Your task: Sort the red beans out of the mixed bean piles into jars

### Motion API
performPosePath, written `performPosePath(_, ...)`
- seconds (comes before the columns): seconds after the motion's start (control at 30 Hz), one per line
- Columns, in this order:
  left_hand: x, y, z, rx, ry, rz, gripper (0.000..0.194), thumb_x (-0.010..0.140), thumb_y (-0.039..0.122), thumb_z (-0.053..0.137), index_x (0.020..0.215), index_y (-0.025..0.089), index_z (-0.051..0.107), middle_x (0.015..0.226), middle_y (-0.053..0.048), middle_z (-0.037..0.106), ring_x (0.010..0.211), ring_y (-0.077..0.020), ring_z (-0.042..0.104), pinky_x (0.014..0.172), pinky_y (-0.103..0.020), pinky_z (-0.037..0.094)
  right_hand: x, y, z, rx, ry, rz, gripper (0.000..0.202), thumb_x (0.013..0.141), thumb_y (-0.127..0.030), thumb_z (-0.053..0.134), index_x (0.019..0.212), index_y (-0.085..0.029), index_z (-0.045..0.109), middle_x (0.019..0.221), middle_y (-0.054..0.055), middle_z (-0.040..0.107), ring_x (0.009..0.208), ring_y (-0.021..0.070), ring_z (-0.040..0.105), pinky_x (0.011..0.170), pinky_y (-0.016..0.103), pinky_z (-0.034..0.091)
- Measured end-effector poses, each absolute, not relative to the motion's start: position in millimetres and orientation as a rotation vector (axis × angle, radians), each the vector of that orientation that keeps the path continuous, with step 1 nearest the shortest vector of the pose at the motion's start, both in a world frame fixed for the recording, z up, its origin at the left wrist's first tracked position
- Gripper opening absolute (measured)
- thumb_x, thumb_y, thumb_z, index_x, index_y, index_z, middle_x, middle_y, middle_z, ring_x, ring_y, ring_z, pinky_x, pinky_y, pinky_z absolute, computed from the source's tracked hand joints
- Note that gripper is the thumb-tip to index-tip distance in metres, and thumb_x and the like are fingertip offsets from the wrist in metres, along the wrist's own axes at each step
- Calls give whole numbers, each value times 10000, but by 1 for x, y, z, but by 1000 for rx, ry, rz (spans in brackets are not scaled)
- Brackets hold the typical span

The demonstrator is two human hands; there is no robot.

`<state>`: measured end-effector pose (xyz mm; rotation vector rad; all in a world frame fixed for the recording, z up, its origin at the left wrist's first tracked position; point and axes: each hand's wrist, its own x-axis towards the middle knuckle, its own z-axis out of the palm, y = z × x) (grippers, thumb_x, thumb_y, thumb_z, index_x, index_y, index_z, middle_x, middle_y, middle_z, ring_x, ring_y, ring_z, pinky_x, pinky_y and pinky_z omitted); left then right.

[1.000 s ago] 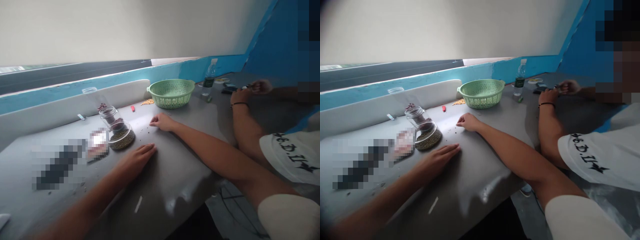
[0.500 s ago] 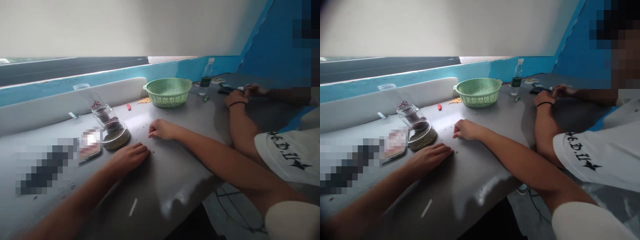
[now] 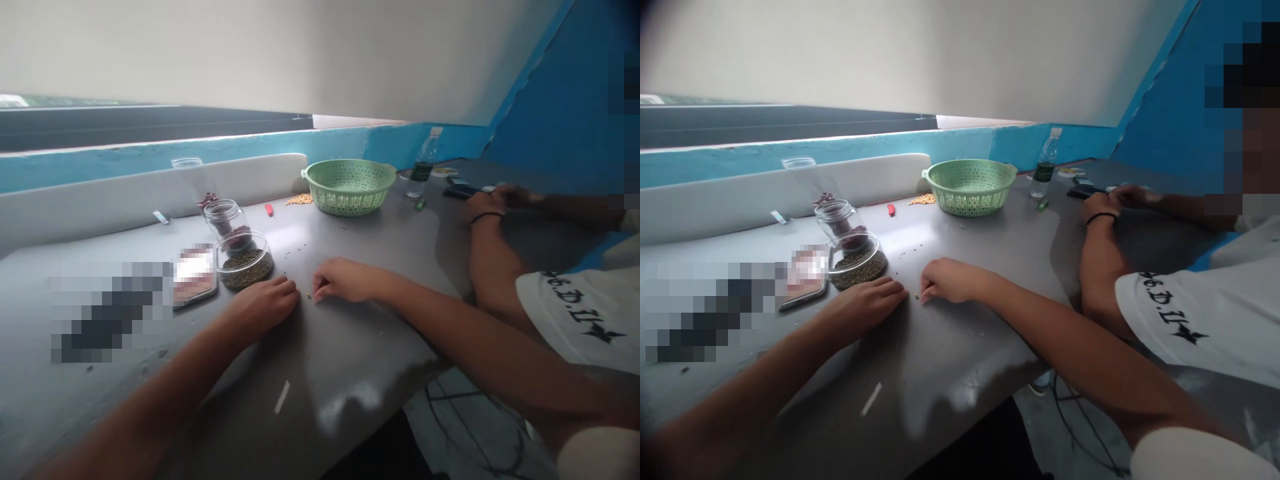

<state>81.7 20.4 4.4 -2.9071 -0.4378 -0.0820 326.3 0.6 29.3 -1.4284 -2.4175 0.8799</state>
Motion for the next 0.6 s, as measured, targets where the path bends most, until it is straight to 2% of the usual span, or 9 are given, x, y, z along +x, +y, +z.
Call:
performPosePath(0.1,85,19,11,-2863,-437,19,192,935,30,542,978,129,701,966,-93,700,896,-234,644,802,-350,540,324,-1,23,-1410,-2295,829,108,912,-222,776,957,-141,831,908,60,811,811,151,677,729,233,435)
performPosePath(0.23,88,11,15,-2831,-427,88,193,929,30,553,980,124,714,994,-101,715,918,-234,652,824,-343,538,316,3,14,-1385,-2236,910,103,891,-212,801,951,-133,828,872,47,808,790,150,684,720,234,449)
performPosePath(0.43,79,-16,6,-2815,-492,27,339,948,2,473,1201,77,687,1215,-156,719,1023,-238,683,844,-327,555,317,-6,15,-1348,-2392,809,121,949,-220,747,988,-139,828,976,86,813,900,189,708,805,269,468)
performPosePath(0.6,62,-21,8,-2862,-517,-21,373,949,-7,447,1243,64,665,1221,-155,726,1066,-229,688,933,-317,560,334,-16,12,-1317,-2397,832,121,969,-221,722,967,-140,812,1006,95,804,952,204,704,848,284,475)
